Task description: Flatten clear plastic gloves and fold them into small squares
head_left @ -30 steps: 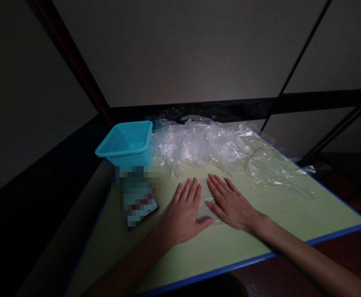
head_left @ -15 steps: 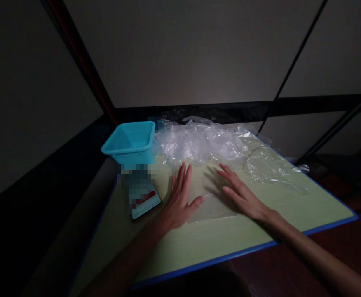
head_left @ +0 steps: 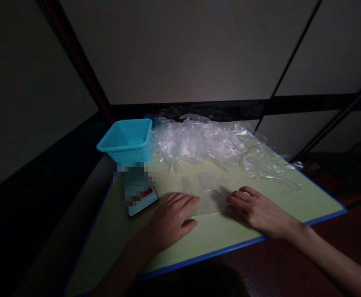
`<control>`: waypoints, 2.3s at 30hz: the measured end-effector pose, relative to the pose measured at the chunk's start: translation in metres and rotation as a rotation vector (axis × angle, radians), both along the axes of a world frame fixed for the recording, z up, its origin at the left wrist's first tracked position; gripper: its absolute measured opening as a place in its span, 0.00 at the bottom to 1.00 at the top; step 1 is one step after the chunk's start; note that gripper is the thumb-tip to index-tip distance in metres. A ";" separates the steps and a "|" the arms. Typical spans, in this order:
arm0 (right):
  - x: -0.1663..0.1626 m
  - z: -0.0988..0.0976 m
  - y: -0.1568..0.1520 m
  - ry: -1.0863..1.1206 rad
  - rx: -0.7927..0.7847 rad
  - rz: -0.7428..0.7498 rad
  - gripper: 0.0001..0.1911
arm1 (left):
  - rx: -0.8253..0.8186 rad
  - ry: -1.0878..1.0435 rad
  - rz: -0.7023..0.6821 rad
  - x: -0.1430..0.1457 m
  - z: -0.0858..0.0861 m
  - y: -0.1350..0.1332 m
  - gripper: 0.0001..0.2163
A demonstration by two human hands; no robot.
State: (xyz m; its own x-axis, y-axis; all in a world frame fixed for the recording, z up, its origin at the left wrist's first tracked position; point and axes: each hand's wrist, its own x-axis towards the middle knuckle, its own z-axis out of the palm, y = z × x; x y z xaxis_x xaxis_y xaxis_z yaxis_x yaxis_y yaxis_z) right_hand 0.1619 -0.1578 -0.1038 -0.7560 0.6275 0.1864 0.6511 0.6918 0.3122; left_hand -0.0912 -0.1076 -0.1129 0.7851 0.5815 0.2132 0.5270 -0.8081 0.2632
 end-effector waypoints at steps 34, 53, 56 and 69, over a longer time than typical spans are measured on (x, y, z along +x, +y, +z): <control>-0.012 0.043 0.009 1.203 -0.527 -0.275 0.10 | -0.766 -0.846 0.207 -0.001 0.031 0.003 0.07; -0.004 -0.024 0.035 1.314 -1.050 -0.602 0.17 | -0.514 -0.109 0.294 0.049 -0.012 0.099 0.14; -0.009 -0.019 0.025 1.289 -1.120 -0.618 0.19 | -0.414 -0.051 0.231 0.062 -0.006 0.105 0.14; 0.028 0.016 0.029 0.793 -0.612 -0.354 0.18 | -0.114 -0.293 0.294 0.033 0.006 0.058 0.10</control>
